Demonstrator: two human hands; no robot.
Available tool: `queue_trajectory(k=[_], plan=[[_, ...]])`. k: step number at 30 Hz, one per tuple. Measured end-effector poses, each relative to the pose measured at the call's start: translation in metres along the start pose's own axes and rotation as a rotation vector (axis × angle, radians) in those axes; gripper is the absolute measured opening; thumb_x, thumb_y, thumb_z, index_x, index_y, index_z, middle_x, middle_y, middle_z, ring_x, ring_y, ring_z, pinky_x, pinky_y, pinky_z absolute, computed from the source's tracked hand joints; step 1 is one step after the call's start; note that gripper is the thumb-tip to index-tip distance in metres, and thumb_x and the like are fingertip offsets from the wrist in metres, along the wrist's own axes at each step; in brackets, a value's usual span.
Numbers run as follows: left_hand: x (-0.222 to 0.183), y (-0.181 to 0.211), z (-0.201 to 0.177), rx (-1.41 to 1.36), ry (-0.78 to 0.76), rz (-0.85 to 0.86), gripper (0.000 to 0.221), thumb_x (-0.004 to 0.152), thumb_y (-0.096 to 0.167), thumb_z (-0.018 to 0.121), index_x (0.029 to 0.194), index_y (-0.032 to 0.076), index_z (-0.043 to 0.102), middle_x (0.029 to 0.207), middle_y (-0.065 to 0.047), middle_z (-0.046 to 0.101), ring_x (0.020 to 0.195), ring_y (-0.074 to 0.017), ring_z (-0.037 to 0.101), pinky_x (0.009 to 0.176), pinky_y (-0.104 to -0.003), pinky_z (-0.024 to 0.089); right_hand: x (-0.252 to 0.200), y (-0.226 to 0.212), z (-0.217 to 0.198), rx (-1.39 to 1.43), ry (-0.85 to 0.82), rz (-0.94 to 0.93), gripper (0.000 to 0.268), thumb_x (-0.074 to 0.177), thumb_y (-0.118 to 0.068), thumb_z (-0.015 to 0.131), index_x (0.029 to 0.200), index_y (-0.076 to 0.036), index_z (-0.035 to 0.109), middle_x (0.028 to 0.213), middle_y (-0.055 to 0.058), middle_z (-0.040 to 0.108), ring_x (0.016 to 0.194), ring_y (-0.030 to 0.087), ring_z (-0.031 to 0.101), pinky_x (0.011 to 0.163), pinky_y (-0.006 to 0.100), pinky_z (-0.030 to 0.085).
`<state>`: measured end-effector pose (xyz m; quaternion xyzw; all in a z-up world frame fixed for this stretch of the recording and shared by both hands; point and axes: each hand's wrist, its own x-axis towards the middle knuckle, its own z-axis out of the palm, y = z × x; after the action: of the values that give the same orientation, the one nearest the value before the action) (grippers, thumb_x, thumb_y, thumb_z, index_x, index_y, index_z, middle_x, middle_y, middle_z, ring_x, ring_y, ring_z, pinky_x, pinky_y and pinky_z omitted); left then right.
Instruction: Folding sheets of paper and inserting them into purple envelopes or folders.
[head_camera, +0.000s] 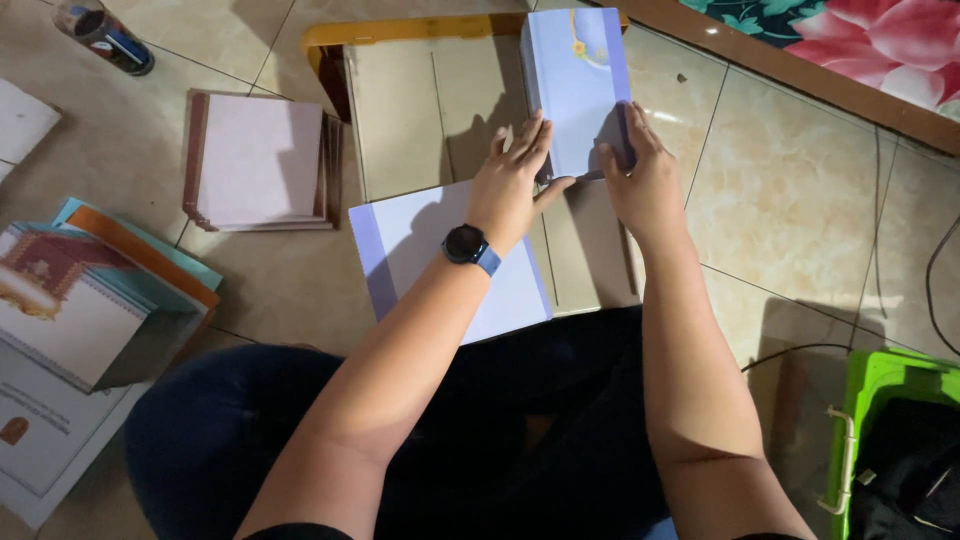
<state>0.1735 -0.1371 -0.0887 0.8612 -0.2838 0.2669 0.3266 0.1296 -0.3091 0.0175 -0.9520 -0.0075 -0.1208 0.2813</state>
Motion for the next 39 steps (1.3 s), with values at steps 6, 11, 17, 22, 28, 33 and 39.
queue_trajectory(k=[6, 11, 17, 22, 28, 33, 39], plan=[[0.012, 0.02, -0.038, 0.051, -0.057, -0.061, 0.087, 0.095, 0.059, 0.074, 0.154, 0.005, 0.039, 0.149, -0.022, 0.054, 0.133, -0.0377, 0.06, 0.107, -0.069, 0.044, -0.005, 0.033, 0.012, 0.007, 0.14, -0.079, 0.057, 0.111, -0.022, 0.061, 0.155, 0.005, 0.038, 0.147, 0.038, 0.048, 0.131, 0.054, 0.052, 0.105, 0.064, 0.049], [0.021, 0.031, -0.104, 0.071, -0.109, -0.033, 0.053, 0.101, 0.048, 0.063, 0.136, 0.009, 0.06, 0.14, -0.014, 0.061, 0.128, -0.0319, 0.062, 0.102, -0.061, 0.05, -0.04, -0.032, -0.029, 0.054, 0.383, -0.235, 0.038, 0.11, -0.009, 0.058, 0.145, -0.001, 0.049, 0.138, 0.022, 0.049, 0.127, 0.046, 0.053, 0.107, 0.057, 0.047], [-0.059, 0.031, -0.161, 0.237, -0.415, 0.01, 0.045, 0.097, 0.036, 0.062, 0.132, 0.007, 0.063, 0.143, -0.015, 0.057, 0.133, -0.0342, 0.055, 0.107, -0.058, 0.044, -0.111, -0.027, 0.029, -0.105, 0.177, -0.221, 0.034, 0.093, -0.015, 0.071, 0.125, -0.004, 0.068, 0.105, 0.015, 0.065, 0.107, 0.04, 0.063, 0.1, 0.049, 0.049], [-0.105, 0.04, -0.184, 0.307, -0.675, -0.213, 0.076, 0.101, 0.054, 0.051, 0.155, 0.003, 0.036, 0.162, -0.026, 0.03, 0.15, -0.0466, 0.027, 0.12, -0.063, 0.019, -0.153, -0.042, 0.06, -0.319, -0.013, -0.136, 0.051, 0.089, -0.037, 0.073, 0.128, -0.004, 0.068, 0.108, 0.013, 0.064, 0.097, 0.037, 0.068, 0.09, 0.048, 0.056], [-0.105, 0.056, -0.2, 0.226, -0.829, -0.394, 0.081, 0.101, 0.065, 0.036, 0.165, 0.019, 0.016, 0.171, -0.021, 0.004, 0.157, -0.0414, -0.001, 0.123, -0.064, -0.006, -0.16, -0.064, 0.051, -0.265, -0.116, -0.027, 0.055, 0.102, -0.046, 0.061, 0.135, -0.002, 0.065, 0.119, 0.015, 0.057, 0.107, 0.041, 0.063, 0.094, 0.049, 0.051], [-0.108, 0.055, -0.205, 0.181, -0.789, -0.393, 0.081, 0.097, 0.065, 0.044, 0.164, 0.025, 0.022, 0.171, -0.018, 0.004, 0.158, -0.0388, -0.001, 0.124, -0.061, -0.006, -0.167, -0.091, 0.032, 0.046, 0.003, -0.04, 0.041, 0.096, -0.016, 0.07, 0.132, 0.003, 0.066, 0.118, 0.02, 0.06, 0.104, 0.04, 0.065, 0.086, 0.044, 0.056], [-0.102, 0.056, -0.209, 0.137, -0.82, -0.449, 0.085, 0.095, 0.058, 0.055, 0.164, 0.02, 0.023, 0.172, -0.016, 0.003, 0.158, -0.0355, -0.005, 0.124, -0.06, -0.007, -0.167, -0.085, 0.056, 0.888, 0.007, 0.054, 0.032, 0.102, -0.002, 0.056, 0.132, 0.002, 0.064, 0.117, 0.019, 0.068, 0.111, 0.024, 0.064, 0.095, 0.04, 0.056]])
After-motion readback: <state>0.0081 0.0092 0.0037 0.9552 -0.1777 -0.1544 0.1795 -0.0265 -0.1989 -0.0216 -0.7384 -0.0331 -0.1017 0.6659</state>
